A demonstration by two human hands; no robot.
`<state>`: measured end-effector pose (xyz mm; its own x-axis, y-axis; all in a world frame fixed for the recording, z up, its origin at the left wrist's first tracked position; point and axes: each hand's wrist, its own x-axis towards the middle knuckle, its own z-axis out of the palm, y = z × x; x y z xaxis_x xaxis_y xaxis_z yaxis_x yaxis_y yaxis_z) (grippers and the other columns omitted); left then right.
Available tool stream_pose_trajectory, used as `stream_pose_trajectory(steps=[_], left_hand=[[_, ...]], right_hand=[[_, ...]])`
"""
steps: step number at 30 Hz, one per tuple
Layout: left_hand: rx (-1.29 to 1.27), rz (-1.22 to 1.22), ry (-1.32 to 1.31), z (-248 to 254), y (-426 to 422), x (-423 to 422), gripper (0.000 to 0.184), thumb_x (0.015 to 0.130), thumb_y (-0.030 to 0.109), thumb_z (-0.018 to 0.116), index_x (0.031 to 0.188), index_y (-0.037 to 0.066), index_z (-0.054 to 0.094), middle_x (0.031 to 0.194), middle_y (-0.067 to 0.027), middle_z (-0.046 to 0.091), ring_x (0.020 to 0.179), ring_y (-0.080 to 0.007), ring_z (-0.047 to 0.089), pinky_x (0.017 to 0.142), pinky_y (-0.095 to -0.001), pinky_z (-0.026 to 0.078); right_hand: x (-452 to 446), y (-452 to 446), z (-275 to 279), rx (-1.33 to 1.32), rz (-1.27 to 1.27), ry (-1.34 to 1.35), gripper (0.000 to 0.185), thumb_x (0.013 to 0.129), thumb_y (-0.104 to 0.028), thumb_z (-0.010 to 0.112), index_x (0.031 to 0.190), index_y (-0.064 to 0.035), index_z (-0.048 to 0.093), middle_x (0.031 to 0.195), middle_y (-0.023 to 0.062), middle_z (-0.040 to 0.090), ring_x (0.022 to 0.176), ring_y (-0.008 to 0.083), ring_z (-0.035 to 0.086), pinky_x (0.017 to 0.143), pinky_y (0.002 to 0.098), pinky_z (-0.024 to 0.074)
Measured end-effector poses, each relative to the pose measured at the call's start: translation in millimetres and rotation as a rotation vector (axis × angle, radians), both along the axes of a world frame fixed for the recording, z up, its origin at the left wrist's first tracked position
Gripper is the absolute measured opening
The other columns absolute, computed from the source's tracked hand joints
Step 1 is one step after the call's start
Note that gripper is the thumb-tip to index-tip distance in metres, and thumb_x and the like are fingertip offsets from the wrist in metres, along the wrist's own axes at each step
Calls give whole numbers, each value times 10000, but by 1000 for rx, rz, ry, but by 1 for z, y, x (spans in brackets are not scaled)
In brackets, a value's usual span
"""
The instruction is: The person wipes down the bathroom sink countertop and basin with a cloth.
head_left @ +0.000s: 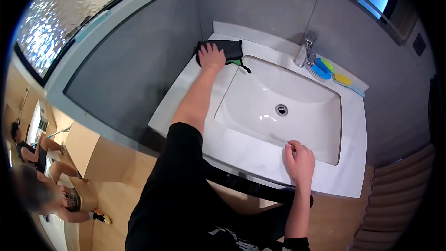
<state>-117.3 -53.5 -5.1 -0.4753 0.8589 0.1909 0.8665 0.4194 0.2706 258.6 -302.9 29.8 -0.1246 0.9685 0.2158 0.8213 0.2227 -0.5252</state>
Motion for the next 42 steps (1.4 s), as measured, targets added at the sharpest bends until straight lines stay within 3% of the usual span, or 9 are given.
stream_pose_trajectory(steps=[8, 12, 19, 23, 29, 35, 38, 41, 42], left_hand=[[-17, -185, 264, -8, -130, -40, 584, 996, 406, 348, 1467, 61, 330, 1530, -163, 309, 1385, -387, 312, 1119, -518, 270], [60, -375, 248, 5, -236, -24, 575, 968, 349, 448, 1450, 49, 355, 1519, -190, 312, 1383, -383, 315, 1125, -506, 255], [182, -218, 100, 8, -371, 47, 606, 926, 229, 508, 1479, 72, 316, 1537, -177, 282, 1422, -378, 246, 1151, -507, 181], [196, -112, 154, 10, -377, 69, 629, 889, 223, 576, 1463, 85, 359, 1529, -153, 314, 1425, -363, 251, 1143, -539, 186], [203, -303, 99, 17, -369, 62, 627, 866, 301, 635, 1429, 115, 431, 1503, -137, 368, 1402, -362, 296, 1123, -551, 218], [232, -502, 97, 24, -344, 110, 619, 863, 339, 625, 1390, 58, 463, 1464, -195, 390, 1358, -407, 333, 1097, -568, 240], [231, -564, 160, 16, -333, 142, 634, 866, 317, 580, 1387, -9, 426, 1452, -250, 368, 1349, -444, 324, 1096, -581, 238], [218, -549, 45, 14, -331, 153, 575, 901, 275, 520, 1410, 27, 421, 1487, -193, 358, 1390, -395, 296, 1132, -534, 206], [309, -539, -18, 12, -330, 151, 474, 916, 223, 499, 1343, 19, 498, 1431, -194, 442, 1359, -375, 366, 1132, -502, 238]], right_hand=[[2, -5, 1, 18, 51, -21, 245, 906, -247, 564, 989, -52, 687, 845, 175, 690, 804, 364, 644, 742, 424, 490], [3, -6, -4, 80, 61, -40, 224, 877, -234, 584, 955, -54, 692, 785, 149, 682, 741, 342, 620, 735, 411, 465], [5, -8, -3, 84, 74, 0, 231, 880, -224, 587, 975, -37, 684, 794, 151, 684, 739, 343, 615, 747, 410, 468], [4, -8, -1, 62, 52, 12, 228, 869, -213, 599, 981, -32, 681, 840, 139, 690, 794, 334, 624, 761, 413, 474], [9, -17, 6, 72, 120, 236, 208, 859, -134, 617, 1032, -28, 663, 1014, 173, 661, 939, 350, 607, 838, 416, 481], [-52, -61, 36, 166, 499, 361, 358, 863, -22, 545, 1218, 19, 556, 1282, 186, 561, 1219, 370, 510, 1035, 429, 403], [-96, -61, 32, 215, 365, 453, 505, 879, -48, 539, 1347, 80, 398, 1319, 275, 496, 1252, 407, 467, 1060, 448, 374], [-116, -50, 3, 55, 319, 389, 559, 905, -184, 571, 1357, 93, 393, 1368, 291, 446, 1301, 413, 416, 1084, 447, 340], [-115, -51, -1, 54, 311, 388, 559, 905, -184, 571, 1357, 93, 393, 1368, 291, 446, 1301, 413, 416, 1084, 447, 340]])
